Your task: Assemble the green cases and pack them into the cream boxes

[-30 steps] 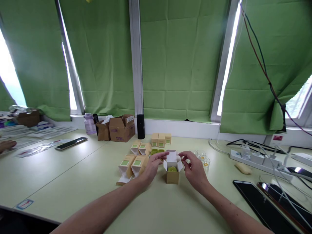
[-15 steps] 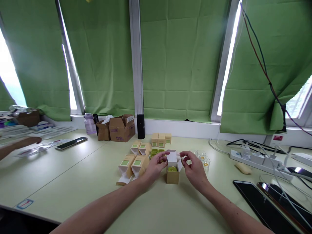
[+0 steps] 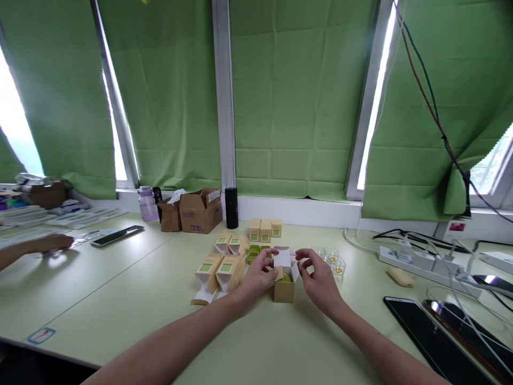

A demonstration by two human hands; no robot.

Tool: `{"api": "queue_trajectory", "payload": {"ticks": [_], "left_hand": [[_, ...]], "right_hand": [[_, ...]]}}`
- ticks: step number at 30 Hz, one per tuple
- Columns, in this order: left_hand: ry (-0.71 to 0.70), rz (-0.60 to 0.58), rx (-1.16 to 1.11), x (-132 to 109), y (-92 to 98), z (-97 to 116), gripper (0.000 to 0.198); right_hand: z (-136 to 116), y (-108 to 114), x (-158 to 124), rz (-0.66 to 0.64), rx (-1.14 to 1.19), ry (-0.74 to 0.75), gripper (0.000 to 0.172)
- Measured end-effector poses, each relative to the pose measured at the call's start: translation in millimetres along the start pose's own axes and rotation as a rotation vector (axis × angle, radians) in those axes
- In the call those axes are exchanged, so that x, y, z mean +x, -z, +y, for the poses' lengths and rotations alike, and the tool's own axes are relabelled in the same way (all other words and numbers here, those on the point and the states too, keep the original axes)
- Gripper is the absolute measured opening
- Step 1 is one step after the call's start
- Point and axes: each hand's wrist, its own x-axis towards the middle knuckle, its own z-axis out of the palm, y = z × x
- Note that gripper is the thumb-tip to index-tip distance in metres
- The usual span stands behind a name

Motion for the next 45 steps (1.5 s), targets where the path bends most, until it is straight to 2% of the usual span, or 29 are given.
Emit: {"api": "queue_trajectory", "payload": {"ticks": [14, 21, 30, 45], "left_hand": [[0.000, -0.002, 0.031, -1, -1.0, 0, 0.050], [0.002, 0.004, 0.041, -2, -1.9, 3, 0.049], [-0.001, 0.003, 0.064, -2, -1.6, 3, 0.049], [-0.021, 0.002, 0.075, -4, -2.8, 6, 0.049]], "right_hand": [[1, -4, -2, -0.029, 0.113, -0.066, 0.029], [-1, -9, -3, -0.058, 0.155, -0.089, 0.035], [0, -14, -6, -0.107, 0.158, -0.132, 0.038], [3, -15, -4, -0.104, 0.153, -0.142, 0.039]]}}
